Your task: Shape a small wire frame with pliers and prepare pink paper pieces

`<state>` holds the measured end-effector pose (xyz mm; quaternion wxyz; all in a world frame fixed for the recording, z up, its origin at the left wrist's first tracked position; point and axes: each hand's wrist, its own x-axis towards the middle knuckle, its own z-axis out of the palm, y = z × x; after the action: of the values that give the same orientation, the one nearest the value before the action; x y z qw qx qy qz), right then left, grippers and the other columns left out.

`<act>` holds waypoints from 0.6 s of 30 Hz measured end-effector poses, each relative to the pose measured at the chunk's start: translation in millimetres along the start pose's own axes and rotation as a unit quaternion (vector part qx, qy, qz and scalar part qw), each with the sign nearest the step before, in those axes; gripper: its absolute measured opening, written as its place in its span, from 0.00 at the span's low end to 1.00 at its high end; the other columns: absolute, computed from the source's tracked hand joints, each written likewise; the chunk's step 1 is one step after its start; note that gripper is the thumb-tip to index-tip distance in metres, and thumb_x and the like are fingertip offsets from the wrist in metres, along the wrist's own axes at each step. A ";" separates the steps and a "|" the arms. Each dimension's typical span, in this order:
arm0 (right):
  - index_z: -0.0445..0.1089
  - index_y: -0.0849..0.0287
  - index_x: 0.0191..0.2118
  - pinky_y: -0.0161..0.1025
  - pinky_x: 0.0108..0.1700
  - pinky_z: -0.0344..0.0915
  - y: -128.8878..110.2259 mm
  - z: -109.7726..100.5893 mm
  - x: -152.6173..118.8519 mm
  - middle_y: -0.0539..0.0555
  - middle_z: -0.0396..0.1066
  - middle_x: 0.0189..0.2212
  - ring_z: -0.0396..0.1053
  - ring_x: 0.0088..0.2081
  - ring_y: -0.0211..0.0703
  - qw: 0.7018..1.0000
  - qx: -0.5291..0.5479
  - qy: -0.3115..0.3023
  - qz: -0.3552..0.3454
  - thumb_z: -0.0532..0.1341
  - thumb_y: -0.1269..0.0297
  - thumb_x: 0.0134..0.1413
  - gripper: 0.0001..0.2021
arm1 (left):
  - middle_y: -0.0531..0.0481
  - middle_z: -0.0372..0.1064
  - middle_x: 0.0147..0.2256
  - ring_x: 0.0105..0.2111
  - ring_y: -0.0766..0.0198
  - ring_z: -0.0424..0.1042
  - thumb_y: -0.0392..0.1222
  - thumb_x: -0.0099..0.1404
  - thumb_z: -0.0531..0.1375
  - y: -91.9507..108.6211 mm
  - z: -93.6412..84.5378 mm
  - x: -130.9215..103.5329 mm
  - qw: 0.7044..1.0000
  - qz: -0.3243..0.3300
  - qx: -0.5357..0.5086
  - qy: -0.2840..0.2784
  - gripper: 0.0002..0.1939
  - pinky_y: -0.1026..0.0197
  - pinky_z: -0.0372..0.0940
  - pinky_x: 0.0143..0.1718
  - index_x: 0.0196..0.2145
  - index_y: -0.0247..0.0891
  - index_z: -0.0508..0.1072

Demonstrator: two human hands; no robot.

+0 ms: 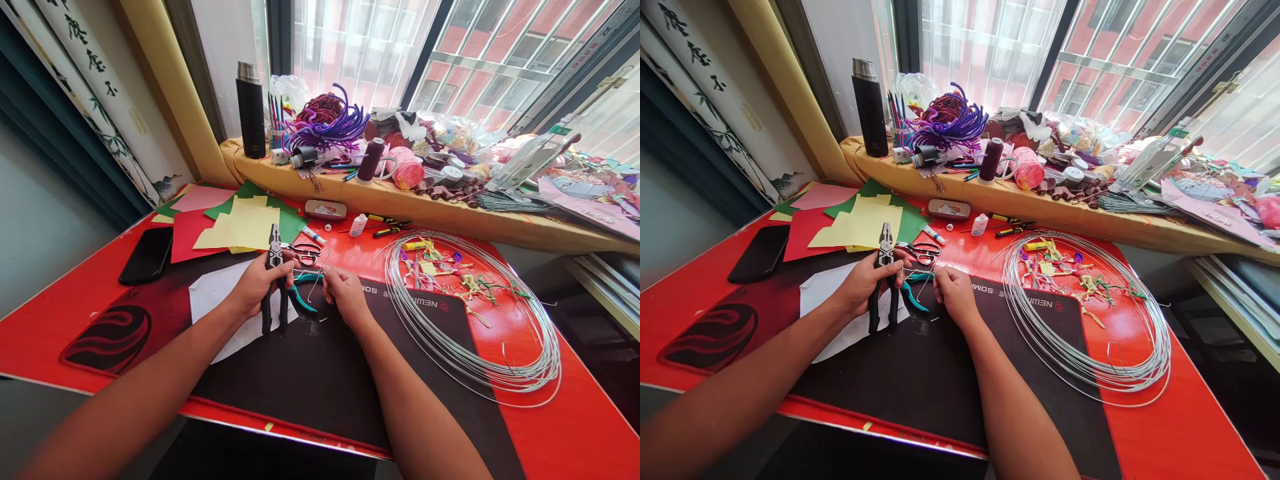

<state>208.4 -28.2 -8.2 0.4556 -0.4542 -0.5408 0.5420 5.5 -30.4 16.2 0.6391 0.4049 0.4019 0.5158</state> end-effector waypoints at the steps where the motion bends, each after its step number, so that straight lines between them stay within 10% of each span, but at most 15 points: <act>1: 0.64 0.56 0.21 0.35 0.23 0.51 0.6 0.2 0.2 0.44 0.57 0.12 0.55 0.16 0.34 1.000 0.003 0.001 -0.001 0.59 0.49 0.62 0.22 | 0.50 0.74 0.35 0.25 0.66 0.71 0.43 0.56 0.73 0.6 -0.1 0.0 1.000 0.003 0.003 0.008 0.20 0.61 0.66 0.31 0.43 0.36 0.72; 18: 0.67 0.58 0.23 0.33 0.20 0.56 3.4 -6.0 7.9 0.46 0.61 0.15 0.59 0.16 0.34 0.994 0.086 0.061 0.021 0.63 0.37 0.57 0.27 | 0.51 0.67 0.20 0.19 0.63 0.66 0.64 0.66 0.63 -0.5 3.3 -1.6 0.995 -0.059 0.012 -0.085 0.25 0.61 0.60 0.23 0.42 0.37 0.76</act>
<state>212.9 -19.4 -11.6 0.5136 -0.4573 -0.4536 0.5669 8.5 -32.4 17.0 0.6956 0.4306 0.3752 0.4359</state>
